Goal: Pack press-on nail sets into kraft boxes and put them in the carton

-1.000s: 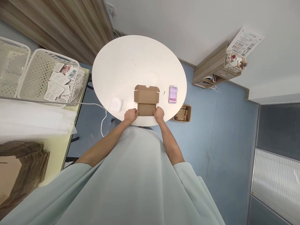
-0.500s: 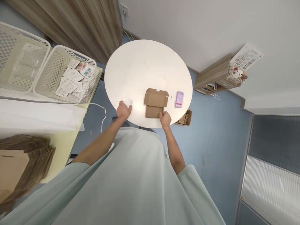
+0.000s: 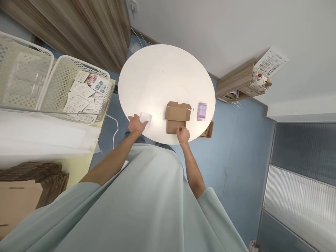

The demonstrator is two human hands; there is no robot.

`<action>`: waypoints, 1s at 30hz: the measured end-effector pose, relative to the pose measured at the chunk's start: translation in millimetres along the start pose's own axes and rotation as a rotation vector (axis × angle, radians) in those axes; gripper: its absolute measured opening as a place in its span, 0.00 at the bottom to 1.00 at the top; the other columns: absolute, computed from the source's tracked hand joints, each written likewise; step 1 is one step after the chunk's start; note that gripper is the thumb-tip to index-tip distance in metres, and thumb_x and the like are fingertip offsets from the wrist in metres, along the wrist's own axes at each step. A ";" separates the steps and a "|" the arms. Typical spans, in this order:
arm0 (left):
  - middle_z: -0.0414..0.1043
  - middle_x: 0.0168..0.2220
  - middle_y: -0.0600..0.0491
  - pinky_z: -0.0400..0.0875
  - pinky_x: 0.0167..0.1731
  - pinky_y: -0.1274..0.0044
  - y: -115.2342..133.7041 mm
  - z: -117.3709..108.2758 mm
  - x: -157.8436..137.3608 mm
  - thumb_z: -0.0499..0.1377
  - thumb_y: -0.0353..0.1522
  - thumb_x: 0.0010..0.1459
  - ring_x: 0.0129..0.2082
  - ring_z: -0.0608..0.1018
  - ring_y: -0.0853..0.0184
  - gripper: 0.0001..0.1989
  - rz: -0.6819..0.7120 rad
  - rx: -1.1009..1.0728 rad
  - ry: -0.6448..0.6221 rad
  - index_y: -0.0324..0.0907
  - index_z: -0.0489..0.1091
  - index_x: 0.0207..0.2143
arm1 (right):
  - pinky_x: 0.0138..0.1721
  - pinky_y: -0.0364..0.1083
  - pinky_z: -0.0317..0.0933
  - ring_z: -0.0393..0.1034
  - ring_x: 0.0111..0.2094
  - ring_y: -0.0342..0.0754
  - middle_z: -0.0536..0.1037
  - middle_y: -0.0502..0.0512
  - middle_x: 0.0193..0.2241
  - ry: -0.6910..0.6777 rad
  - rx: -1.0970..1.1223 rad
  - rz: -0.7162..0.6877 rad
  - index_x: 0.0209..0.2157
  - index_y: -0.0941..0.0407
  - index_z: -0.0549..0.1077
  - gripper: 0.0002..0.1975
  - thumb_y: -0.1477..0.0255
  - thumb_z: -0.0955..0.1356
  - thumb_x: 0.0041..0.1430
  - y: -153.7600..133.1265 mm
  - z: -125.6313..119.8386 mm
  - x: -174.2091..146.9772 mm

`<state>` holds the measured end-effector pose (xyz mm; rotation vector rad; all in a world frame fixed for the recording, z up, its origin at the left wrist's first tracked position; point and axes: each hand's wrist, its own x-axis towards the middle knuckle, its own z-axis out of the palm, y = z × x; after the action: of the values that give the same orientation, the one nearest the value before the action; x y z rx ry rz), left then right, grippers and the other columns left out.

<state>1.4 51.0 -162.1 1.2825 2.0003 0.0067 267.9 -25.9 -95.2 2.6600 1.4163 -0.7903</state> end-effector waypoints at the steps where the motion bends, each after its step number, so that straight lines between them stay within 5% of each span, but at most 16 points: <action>1: 0.68 0.65 0.29 0.79 0.49 0.56 1.3 -0.7 -1.1 0.68 0.45 0.63 0.53 0.82 0.40 0.31 0.003 -0.003 0.005 0.40 0.66 0.62 | 0.42 0.46 0.67 0.80 0.44 0.53 0.86 0.57 0.44 -0.006 0.006 -0.005 0.42 0.53 0.79 0.12 0.64 0.66 0.77 -2.7 -0.1 -0.1; 11: 0.82 0.50 0.43 0.77 0.53 0.60 20.7 -1.2 -23.6 0.69 0.41 0.63 0.54 0.82 0.47 0.17 0.037 -0.176 -0.012 0.45 0.70 0.48 | 0.52 0.48 0.73 0.81 0.47 0.51 0.87 0.56 0.44 -0.205 0.328 -0.215 0.42 0.54 0.81 0.09 0.65 0.69 0.73 -7.8 7.7 15.2; 19: 0.85 0.42 0.48 0.78 0.30 0.73 70.0 35.0 -72.1 0.75 0.41 0.57 0.28 0.82 0.66 0.22 0.044 -0.608 -0.305 0.45 0.66 0.40 | 0.54 0.50 0.76 0.82 0.51 0.51 0.85 0.59 0.50 -0.337 0.876 -0.235 0.49 0.54 0.74 0.20 0.61 0.77 0.60 24.4 15.8 39.7; 25: 0.84 0.36 0.52 0.79 0.33 0.73 98.3 66.4 -73.3 0.76 0.38 0.56 0.28 0.84 0.64 0.23 0.039 -0.548 -0.317 0.45 0.65 0.42 | 0.49 0.48 0.76 0.82 0.44 0.48 0.85 0.53 0.45 -0.219 0.776 -0.161 0.43 0.52 0.71 0.14 0.62 0.75 0.60 50.0 16.0 49.6; 30: 0.85 0.47 0.49 0.79 0.38 0.73 111.3 86.3 -62.5 0.70 0.39 0.63 0.28 0.85 0.66 0.15 0.065 -0.403 -0.270 0.44 0.68 0.43 | 0.52 0.47 0.74 0.81 0.44 0.47 0.85 0.51 0.44 -0.184 0.627 -0.168 0.41 0.51 0.73 0.05 0.69 0.72 0.64 50.3 15.5 55.3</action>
<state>152.6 25.6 -146.0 1.0265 1.6248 0.2430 326.1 -16.7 -143.7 2.7775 1.5560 -1.6946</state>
